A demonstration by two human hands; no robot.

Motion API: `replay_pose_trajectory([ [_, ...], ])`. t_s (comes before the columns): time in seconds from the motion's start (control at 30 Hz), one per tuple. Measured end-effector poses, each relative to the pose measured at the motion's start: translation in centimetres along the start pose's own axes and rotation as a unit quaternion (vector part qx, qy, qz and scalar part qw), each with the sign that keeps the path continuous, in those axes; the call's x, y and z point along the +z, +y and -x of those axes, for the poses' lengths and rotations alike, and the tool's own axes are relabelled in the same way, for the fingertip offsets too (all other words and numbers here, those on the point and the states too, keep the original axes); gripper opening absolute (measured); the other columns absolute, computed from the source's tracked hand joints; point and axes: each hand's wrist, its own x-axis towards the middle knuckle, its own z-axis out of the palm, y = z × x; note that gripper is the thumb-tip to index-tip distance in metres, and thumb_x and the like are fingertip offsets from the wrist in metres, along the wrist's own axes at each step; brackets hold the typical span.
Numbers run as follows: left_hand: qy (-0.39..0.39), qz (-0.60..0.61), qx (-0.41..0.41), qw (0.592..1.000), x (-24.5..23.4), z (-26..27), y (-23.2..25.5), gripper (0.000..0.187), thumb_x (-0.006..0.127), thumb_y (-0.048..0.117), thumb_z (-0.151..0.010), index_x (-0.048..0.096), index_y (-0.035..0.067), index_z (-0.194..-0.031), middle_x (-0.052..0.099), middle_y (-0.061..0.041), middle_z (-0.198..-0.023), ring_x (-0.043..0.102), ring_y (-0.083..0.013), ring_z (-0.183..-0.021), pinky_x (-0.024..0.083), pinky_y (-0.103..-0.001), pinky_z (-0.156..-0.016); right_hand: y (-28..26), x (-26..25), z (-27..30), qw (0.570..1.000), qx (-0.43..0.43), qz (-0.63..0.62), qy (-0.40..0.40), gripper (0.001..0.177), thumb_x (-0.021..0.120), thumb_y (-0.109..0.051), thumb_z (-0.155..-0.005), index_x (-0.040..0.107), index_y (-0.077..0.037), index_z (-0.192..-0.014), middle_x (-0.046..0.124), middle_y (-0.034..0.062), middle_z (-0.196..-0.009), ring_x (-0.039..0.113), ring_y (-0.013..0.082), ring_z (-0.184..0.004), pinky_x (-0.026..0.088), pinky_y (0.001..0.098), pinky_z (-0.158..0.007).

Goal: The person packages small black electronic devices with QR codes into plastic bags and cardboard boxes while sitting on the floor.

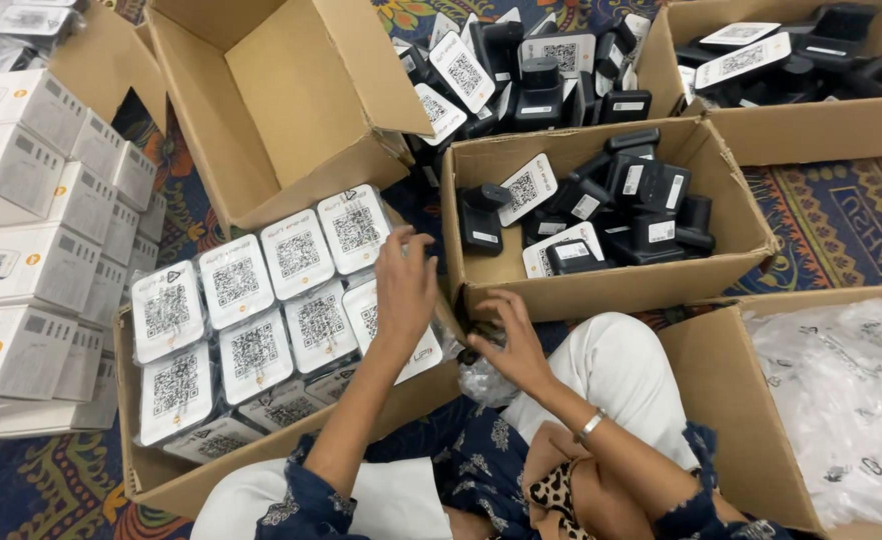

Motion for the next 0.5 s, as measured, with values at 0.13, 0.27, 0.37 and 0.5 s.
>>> replay_pose_trajectory([
  [0.13,-0.031,0.134,-0.009,0.99,2.2,-0.2,3.2,0.03,0.071,0.007,-0.089,0.061,0.004,-0.118,0.052,-0.023,-0.134,0.057,-0.0413,-0.118,0.044,-0.051,-0.103,3.3,-2.7,3.5,0.962,0.017,0.204,-0.18,0.062,0.087,-0.029,-0.071,0.061,-0.006,-0.122,0.047,0.0215,-0.136,0.049,0.0414,-0.127,0.044,0.045,-0.102],
  [0.27,-0.064,0.205,-0.01,0.977,2.2,0.5,5.0,0.031,0.071,0.008,-0.089,0.061,0.006,-0.118,0.05,-0.023,-0.136,0.056,-0.0436,-0.12,0.045,-0.049,-0.104,3.8,-3.3,4.5,0.88,0.078,0.292,-0.367,0.016,0.077,-0.021,-0.082,0.073,-0.015,-0.097,0.073,0.0058,-0.111,0.07,0.0266,-0.109,0.056,0.0369,-0.088],
  [0.37,-0.096,0.212,-0.048,0.971,1.6,1.1,4.5,0.03,0.072,0.01,-0.088,0.062,0.007,-0.117,0.048,-0.023,-0.14,0.055,-0.0434,-0.122,0.045,-0.049,-0.104,2.6,-3.3,2.6,0.916,0.16,0.24,-0.279,0.013,0.074,-0.018,-0.088,0.07,-0.014,-0.1,0.077,0.005,-0.096,0.076,0.0217,-0.09,0.057,0.0356,-0.08],
  [0.5,-0.081,0.246,-0.058,0.964,-0.7,0.5,4.0,0.027,0.069,0.016,-0.096,0.064,0.005,-0.12,0.056,-0.019,-0.134,0.059,-0.0392,-0.12,0.048,-0.046,-0.1,4.6,-4.7,1.4,0.994,0.109,-0.02,-0.003,0.016,0.066,-0.003,-0.093,0.066,-0.006,-0.108,0.075,0.007,-0.101,0.073,0.0165,-0.092,0.058,0.0287,-0.08],
])
